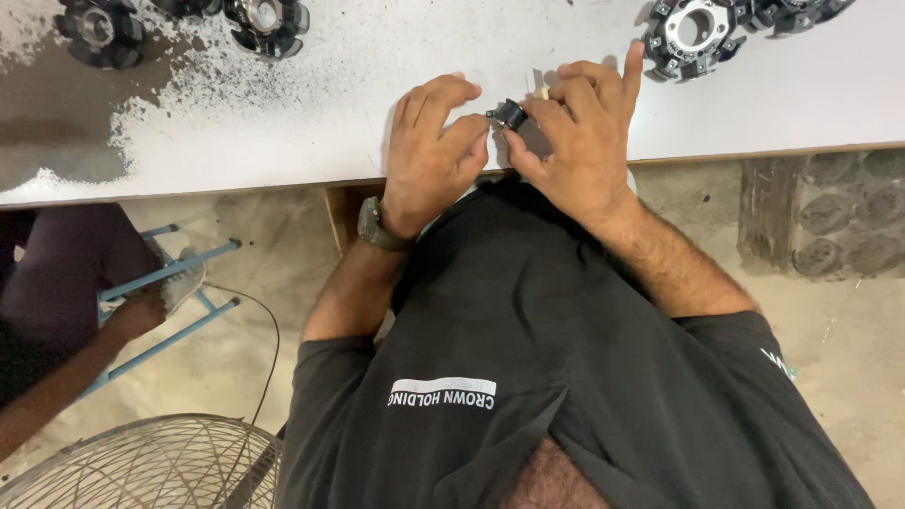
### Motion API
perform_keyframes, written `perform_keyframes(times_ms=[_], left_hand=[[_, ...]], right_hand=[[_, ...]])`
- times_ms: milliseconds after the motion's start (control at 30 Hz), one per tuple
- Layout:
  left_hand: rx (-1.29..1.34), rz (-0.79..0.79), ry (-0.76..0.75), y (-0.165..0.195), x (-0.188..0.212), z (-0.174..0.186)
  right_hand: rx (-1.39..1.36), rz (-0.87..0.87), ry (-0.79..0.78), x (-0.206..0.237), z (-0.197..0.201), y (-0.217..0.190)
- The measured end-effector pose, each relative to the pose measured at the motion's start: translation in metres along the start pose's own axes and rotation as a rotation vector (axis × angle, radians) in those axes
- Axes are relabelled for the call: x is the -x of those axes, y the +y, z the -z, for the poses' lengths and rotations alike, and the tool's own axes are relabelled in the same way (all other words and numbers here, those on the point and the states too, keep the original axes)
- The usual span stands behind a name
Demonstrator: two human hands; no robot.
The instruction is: The person sits at a workbench fitting small beige inserts into black plastic rotor hubs one at a time, pressing each insert into place by hand, then setting the finished hub aside and picking up the next one. Finished hubs accumulate on the table as the person works through the batch.
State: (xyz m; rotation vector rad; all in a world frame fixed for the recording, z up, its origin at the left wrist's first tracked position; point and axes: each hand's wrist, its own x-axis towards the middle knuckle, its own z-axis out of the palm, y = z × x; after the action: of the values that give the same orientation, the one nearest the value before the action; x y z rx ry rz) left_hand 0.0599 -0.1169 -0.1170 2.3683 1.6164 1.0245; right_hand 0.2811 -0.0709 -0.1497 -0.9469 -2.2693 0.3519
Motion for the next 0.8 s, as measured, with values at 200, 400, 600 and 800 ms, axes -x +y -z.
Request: perform_keyframes(times_ms=[200, 400, 600, 800], left_hand=[[0.08, -0.016, -0.017, 0.008, -0.002, 0.001], [0.331, 0.291, -0.022, 0.007, -0.009, 0.01], [0.315, 0.402, -0.086, 0.01, -0.005, 0.01], [0.286, 0.312, 0.001, 0.01, 0.0, 0.0]], right_hand=[[-0.011, 0.085, -0.05, -0.001, 0.002, -0.001], [-0.008, 0.038, -0.026, -0.002, 0.0, -0.005], [-0.038, 0.005, -0.009, 0.001, 0.001, -0.008], [-0.267, 0.076, 0.157, 0.015, -0.006, -0.027]])
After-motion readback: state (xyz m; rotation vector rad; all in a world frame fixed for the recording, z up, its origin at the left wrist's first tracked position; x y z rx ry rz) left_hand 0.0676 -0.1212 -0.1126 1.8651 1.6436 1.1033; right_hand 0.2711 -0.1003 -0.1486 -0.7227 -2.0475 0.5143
